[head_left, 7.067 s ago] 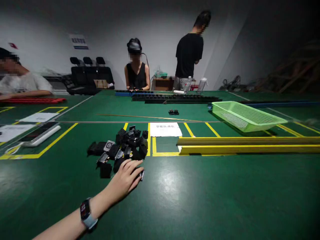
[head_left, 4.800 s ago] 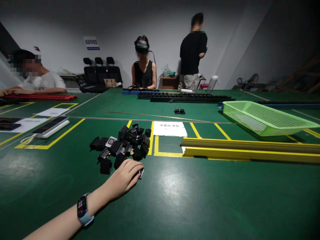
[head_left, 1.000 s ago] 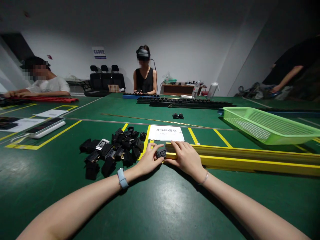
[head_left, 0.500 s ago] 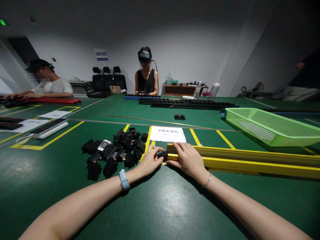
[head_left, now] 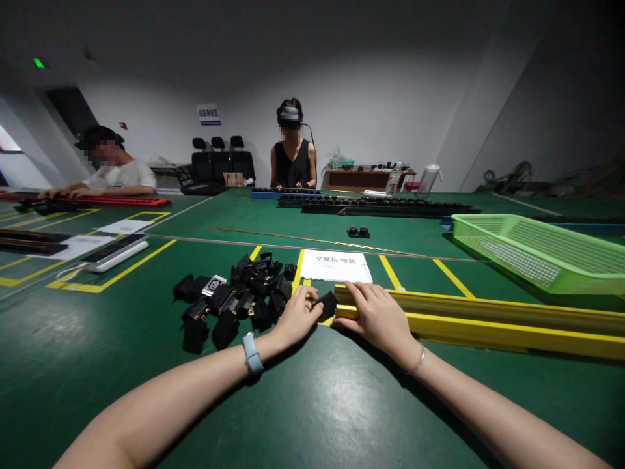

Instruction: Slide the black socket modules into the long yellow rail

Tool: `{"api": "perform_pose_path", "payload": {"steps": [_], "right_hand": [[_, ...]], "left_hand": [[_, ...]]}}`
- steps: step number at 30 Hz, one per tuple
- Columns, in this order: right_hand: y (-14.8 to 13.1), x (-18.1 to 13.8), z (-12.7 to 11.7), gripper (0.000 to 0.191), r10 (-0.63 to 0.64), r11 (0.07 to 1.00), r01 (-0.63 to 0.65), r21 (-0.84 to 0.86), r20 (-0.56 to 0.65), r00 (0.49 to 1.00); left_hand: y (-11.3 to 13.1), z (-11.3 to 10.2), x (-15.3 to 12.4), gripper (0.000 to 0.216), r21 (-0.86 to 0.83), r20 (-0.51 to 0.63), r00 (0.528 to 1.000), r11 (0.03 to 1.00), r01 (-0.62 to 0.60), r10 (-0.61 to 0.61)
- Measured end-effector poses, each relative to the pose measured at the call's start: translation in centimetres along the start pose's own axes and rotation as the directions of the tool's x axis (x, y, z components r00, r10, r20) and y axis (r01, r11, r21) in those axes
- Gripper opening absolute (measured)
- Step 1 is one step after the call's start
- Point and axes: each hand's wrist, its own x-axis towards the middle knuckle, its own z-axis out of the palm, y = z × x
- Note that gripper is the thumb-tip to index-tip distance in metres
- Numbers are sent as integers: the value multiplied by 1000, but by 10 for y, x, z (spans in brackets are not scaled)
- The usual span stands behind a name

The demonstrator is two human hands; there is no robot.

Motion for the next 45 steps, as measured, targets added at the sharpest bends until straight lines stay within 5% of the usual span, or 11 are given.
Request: {"api": "perform_pose_path", "payload": {"steps": [5, 11, 16, 20, 32, 38, 45], "right_hand": [[0, 0, 0, 76, 1, 1000, -1, 1, -8, 1000], [0, 0, -2, 76, 10, 1000, -10, 7, 19, 1000], [0, 0, -2, 75, 12, 1000, -13, 13, 19, 1000], [0, 0, -2, 77, 14, 1000, -14, 8, 33, 999], [0, 0, -4, 76, 32, 999, -34, 36, 51, 998], [-13, -4, -5, 50, 19, 999, -18, 40, -32, 999], [-26, -9, -1, 23, 24, 998, -25, 52, 22, 999]], "left_hand": [[1, -1, 1, 45, 30, 68, 997, 999, 27, -29], [4, -3, 2, 46, -28, 70, 988, 991, -134, 135], [-4, 0, 1, 43, -52, 35, 999, 999, -15, 17], [-13, 4, 2, 52, -97, 13, 999, 994, -41, 42], [-6, 2, 3, 62, -409, 163, 979, 895, 181, -123], [-4, 3, 2, 69, -535, 173, 973, 815, 223, -153], [-3, 0, 3, 68, -657, 198, 973, 722, 219, -115]]}}
